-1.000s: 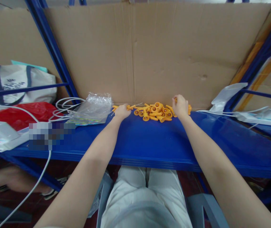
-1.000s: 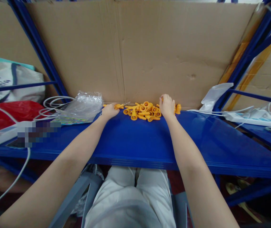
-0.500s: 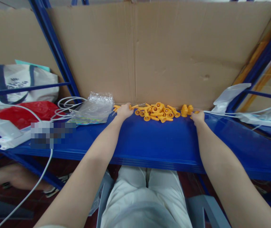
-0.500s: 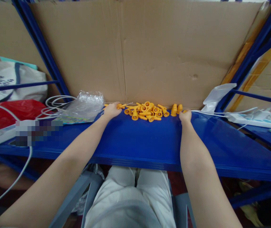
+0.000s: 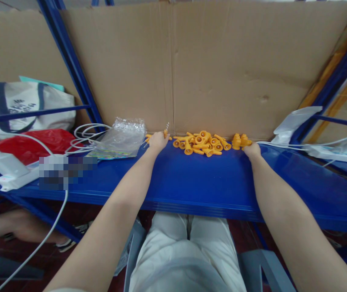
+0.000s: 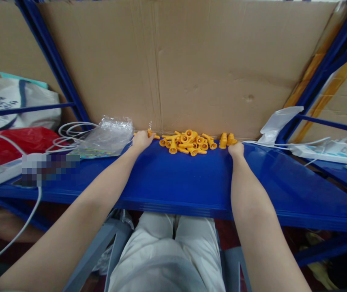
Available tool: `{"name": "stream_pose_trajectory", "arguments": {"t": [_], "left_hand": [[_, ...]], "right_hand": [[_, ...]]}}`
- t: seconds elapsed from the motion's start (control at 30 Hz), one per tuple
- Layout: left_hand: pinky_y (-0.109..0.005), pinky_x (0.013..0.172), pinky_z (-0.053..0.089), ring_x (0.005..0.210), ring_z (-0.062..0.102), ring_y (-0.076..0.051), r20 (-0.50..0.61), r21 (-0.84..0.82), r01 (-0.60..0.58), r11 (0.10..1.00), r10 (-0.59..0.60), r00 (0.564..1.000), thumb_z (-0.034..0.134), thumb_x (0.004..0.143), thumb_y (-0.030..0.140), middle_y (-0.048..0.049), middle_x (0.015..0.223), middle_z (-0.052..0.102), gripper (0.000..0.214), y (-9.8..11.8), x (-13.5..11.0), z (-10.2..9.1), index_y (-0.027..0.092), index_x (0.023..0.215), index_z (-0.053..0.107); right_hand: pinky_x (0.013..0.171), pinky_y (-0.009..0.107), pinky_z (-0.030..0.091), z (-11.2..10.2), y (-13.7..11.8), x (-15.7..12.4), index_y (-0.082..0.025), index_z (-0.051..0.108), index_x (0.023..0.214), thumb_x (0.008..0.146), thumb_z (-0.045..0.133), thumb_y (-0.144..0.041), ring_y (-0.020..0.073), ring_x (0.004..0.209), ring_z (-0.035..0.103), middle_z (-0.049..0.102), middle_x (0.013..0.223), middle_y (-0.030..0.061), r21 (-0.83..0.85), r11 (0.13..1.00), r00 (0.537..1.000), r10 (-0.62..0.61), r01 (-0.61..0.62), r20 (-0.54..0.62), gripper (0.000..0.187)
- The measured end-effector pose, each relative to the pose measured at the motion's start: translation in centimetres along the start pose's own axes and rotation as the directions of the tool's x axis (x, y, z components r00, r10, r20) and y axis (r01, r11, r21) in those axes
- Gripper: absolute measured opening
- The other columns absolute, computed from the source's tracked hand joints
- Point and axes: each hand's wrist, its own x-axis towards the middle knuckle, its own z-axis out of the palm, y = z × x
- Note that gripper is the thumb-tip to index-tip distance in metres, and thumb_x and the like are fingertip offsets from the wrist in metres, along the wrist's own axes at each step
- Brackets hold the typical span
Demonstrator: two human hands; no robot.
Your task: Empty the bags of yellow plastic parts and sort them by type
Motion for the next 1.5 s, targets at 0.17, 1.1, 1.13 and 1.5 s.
{"name": "stream_pose_trajectory", "arguments": {"t": [0.17,1.1,1.13,1.5], "left_hand": [[-0.036,0.095,0.052,0.113,0.068,-0.030,-0.006,-0.005,-0.050,0.999,0.050,0.999,0.047,0.099,0.043,-0.0165,0.117,0.074,0.042,-0.4,0.3,0.2,0.016,0.118,0.072],[-0.029,0.113,0.041,0.132,0.058,-0.019,-0.040,-0.292,-0.291,0.911,0.293,0.955,0.045,0.083,0.003,-0.0084,0.143,0.062,0.064,-1.1,1.6,2.4,0.018,0.145,0.055],[-0.030,0.116,0.039,0.133,0.056,-0.019,-0.050,-0.318,-0.305,0.897,0.306,0.951,0.042,0.082,0.001,-0.0086,0.143,0.062,0.063,-1.1,1.8,2.7,0.016,0.141,0.058],[-0.038,0.118,0.040,0.141,0.049,-0.027,0.048,-0.134,-0.203,0.970,0.211,0.976,0.047,0.087,0.009,-0.0160,0.154,0.047,0.065,-1.5,1.4,3.3,0.015,0.151,0.045]], "right_hand": [[0.078,0.038,0.054,-0.5,-0.2,-0.5,-0.013,0.076,0.088,0.079,0.067,-0.019,0.0362,0.100,0.070,0.073,0.089,0.0197,-0.048,0.992,0.993,0.114,-0.114,0.004,0.014],[0.093,0.040,0.055,-1.9,-1.7,-2.1,-0.013,0.075,0.098,0.083,0.066,-0.023,0.0334,0.111,0.069,0.073,0.109,0.0199,-0.091,0.979,0.982,0.185,-0.181,0.036,0.020],[0.094,0.040,0.055,-1.9,-1.7,-2.1,-0.013,0.075,0.096,0.083,0.066,-0.024,0.0337,0.111,0.069,0.073,0.109,0.0195,-0.090,0.980,0.983,0.182,-0.178,0.036,0.019],[0.084,0.050,0.059,-0.3,0.7,0.1,-0.017,0.076,0.085,0.077,0.068,-0.027,0.0375,0.099,0.072,0.074,0.088,0.0162,-0.040,0.998,0.998,0.056,-0.057,-0.021,0.015]]}}
